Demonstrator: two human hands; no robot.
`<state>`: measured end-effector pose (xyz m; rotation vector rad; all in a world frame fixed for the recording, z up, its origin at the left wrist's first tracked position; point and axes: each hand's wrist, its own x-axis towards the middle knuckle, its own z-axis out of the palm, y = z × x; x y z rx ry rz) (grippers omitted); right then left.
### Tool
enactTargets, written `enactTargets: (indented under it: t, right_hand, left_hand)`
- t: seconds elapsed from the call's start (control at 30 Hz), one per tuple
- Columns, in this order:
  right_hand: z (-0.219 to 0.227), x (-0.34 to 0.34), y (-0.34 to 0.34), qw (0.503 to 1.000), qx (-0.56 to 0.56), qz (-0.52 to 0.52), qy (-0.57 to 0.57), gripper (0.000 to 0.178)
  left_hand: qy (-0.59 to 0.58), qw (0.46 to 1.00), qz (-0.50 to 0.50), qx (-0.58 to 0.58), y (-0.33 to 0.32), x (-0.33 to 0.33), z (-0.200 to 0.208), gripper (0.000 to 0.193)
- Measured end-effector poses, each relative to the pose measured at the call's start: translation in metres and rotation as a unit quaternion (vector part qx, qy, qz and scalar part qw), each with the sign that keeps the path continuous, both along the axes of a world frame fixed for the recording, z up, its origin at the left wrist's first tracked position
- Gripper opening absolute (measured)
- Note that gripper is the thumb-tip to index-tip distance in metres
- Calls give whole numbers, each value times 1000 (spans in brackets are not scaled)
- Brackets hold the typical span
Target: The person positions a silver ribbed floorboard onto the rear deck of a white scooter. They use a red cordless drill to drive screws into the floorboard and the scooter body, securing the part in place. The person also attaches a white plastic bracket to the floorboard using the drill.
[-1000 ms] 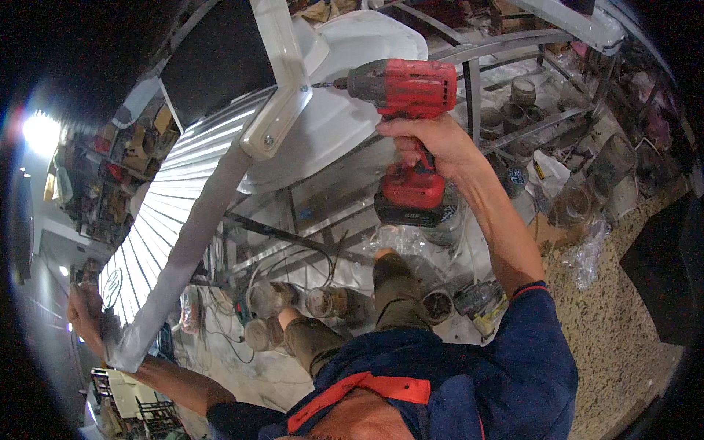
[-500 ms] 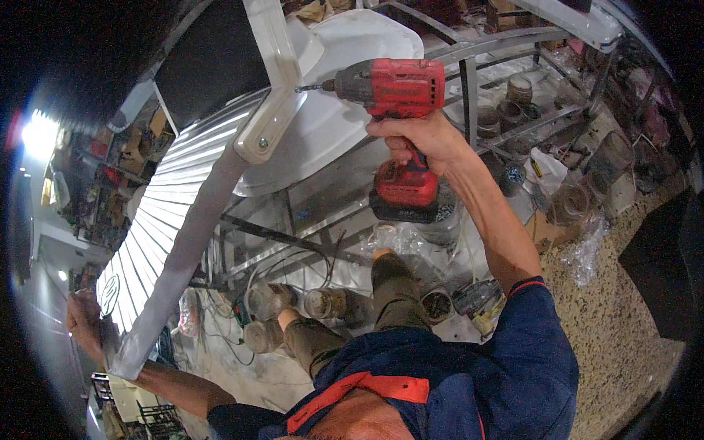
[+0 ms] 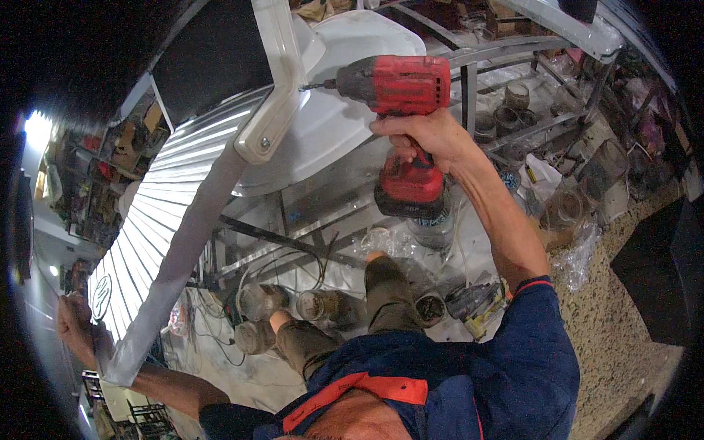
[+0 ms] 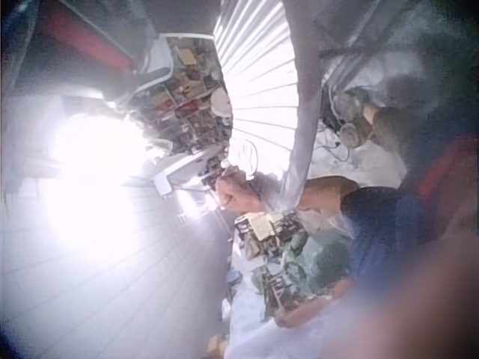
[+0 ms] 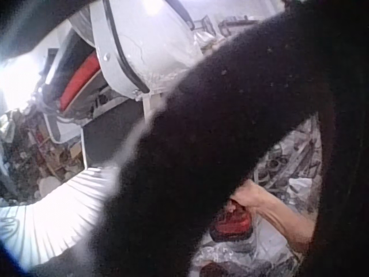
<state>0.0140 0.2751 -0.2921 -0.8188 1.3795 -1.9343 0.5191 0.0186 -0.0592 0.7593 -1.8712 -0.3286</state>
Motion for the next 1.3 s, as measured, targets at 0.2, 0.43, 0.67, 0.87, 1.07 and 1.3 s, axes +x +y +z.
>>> enactTargets:
  t: [0.2,0.43,0.67,0.87,1.07,1.3]
  right_hand:
    - [1,-4,-2,999,9,4,-34,14]
    - [3,-8,-3,999,11,20,-43,16]
    - [1,-8,-5,999,3,28,-19,16]
    - [-3,-13,-6,998,-4,43,-40,15]
    - [-10,3,2,1000,0,7,-7,19]
    - [-25,56,23,999,-27,-5,27,21]
  left_hand:
    - [19,1000,-3,-18,3,-4,-1,40]
    - [8,998,-55,0,0,2,0,40]
    - [24,999,-25,0,-6,6,1,40]
    - [18,1000,-21,14,-4,6,1,37]
    - [16,999,-40,18,-17,12,3,40]
    - [-14,1000,15,0,-6,3,-1,40]
